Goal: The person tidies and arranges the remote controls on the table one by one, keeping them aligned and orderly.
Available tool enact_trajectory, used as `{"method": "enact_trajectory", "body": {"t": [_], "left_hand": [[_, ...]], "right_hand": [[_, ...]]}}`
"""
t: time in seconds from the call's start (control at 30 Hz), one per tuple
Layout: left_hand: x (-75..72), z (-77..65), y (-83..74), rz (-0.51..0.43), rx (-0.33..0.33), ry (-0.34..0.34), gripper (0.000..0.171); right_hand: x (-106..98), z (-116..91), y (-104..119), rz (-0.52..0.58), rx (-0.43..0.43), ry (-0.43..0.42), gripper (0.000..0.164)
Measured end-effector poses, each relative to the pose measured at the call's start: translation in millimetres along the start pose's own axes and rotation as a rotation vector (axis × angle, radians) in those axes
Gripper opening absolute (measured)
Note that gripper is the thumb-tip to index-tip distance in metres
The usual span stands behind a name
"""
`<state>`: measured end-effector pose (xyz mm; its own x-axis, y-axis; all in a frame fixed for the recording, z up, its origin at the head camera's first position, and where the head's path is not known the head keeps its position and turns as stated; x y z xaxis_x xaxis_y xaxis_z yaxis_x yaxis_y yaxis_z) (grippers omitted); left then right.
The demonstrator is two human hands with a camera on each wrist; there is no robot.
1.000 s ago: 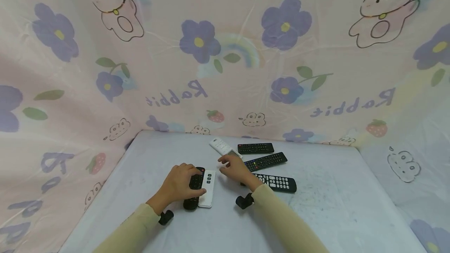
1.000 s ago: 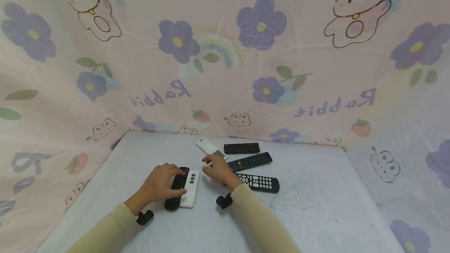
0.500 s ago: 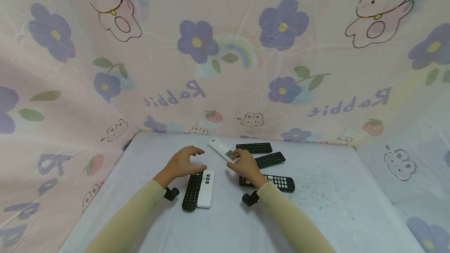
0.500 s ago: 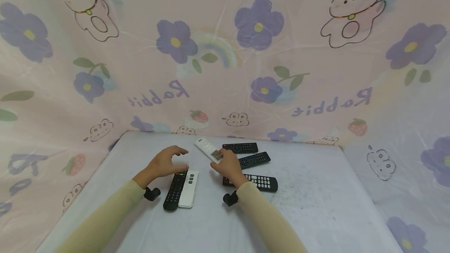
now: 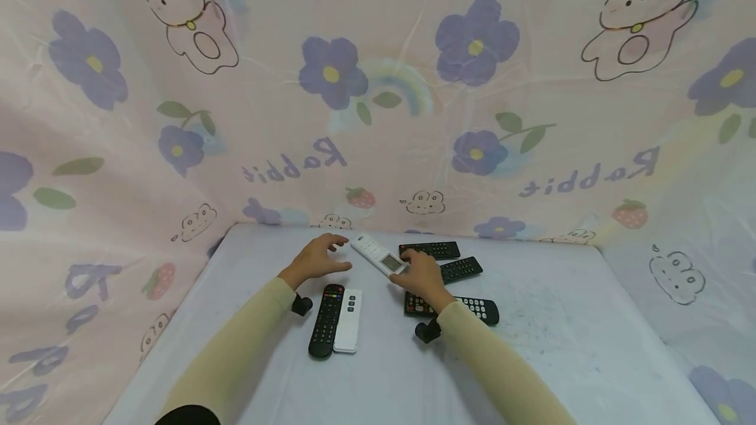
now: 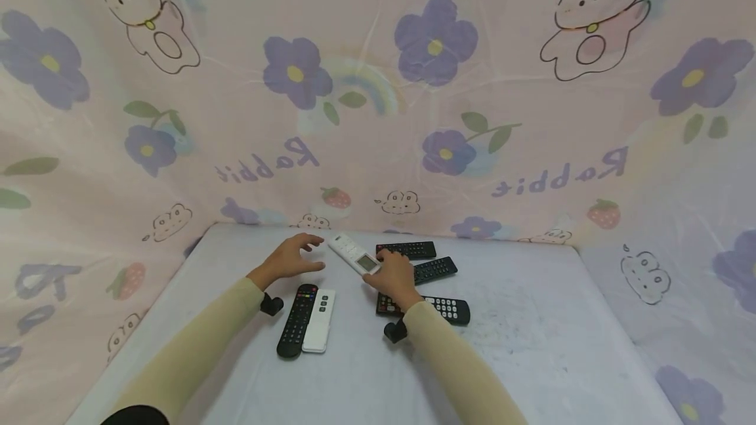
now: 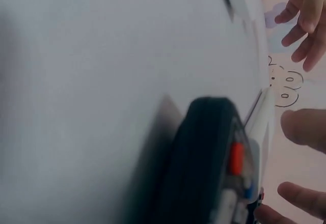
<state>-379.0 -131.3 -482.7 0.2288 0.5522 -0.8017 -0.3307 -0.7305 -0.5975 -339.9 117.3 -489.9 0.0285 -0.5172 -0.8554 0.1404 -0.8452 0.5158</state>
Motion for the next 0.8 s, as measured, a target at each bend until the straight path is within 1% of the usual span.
{"method": "enact_trajectory", "body": {"t": [0.13, 0.23, 0.37, 0.5, 0.57, 0.67, 0.8], "left_hand": [[5.4, 16.9, 6.9, -0.043, -0.054, 0.015, 0.066], [9.7, 29.4, 11.4, -0.040, -0.079, 0.019, 0.068], [13.9, 42.1, 13.8, -0.069, -0.107, 0.032, 0.072], [17.4, 49.8, 16.1, -0.101, -0.133, 0.060, 0.074], [19.2, 53.1, 17.8, -0.102, -0.139, 0.072, 0.074], [21.2, 57.2, 21.1, -0.120, -0.160, 0.078, 0.073], [23.7, 62.2, 24.2, -0.115, -0.186, 0.078, 0.070]], "right_hand": [[3.4, 2.6, -2.6, -0.048, 0.030, 0.011, 0.062], [5.4, 3.4, -3.3, -0.074, 0.054, 0.012, 0.064], [5.7, 2.7, -3.1, -0.089, 0.078, 0.004, 0.064], [5.0, 2.1, -1.7, -0.084, 0.087, -0.008, 0.064], [4.9, 2.3, -1.5, -0.081, 0.087, -0.016, 0.064], [6.6, 3.4, -1.4, -0.087, 0.081, -0.017, 0.064], [9.0, 4.7, -1.5, -0.104, 0.074, -0.011, 0.064]]}}
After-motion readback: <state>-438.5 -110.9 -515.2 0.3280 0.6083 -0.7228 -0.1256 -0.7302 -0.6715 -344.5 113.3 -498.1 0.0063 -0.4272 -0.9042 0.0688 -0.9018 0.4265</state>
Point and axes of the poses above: each hand's wrist, its own z-axis towards the middle knuckle, its own x-axis out of the palm, y = z × x, the point moved 5 cm from there along z, towards the middle knuckle, and after that the axes turned 4 degrees about y, right-handed, at the moved point
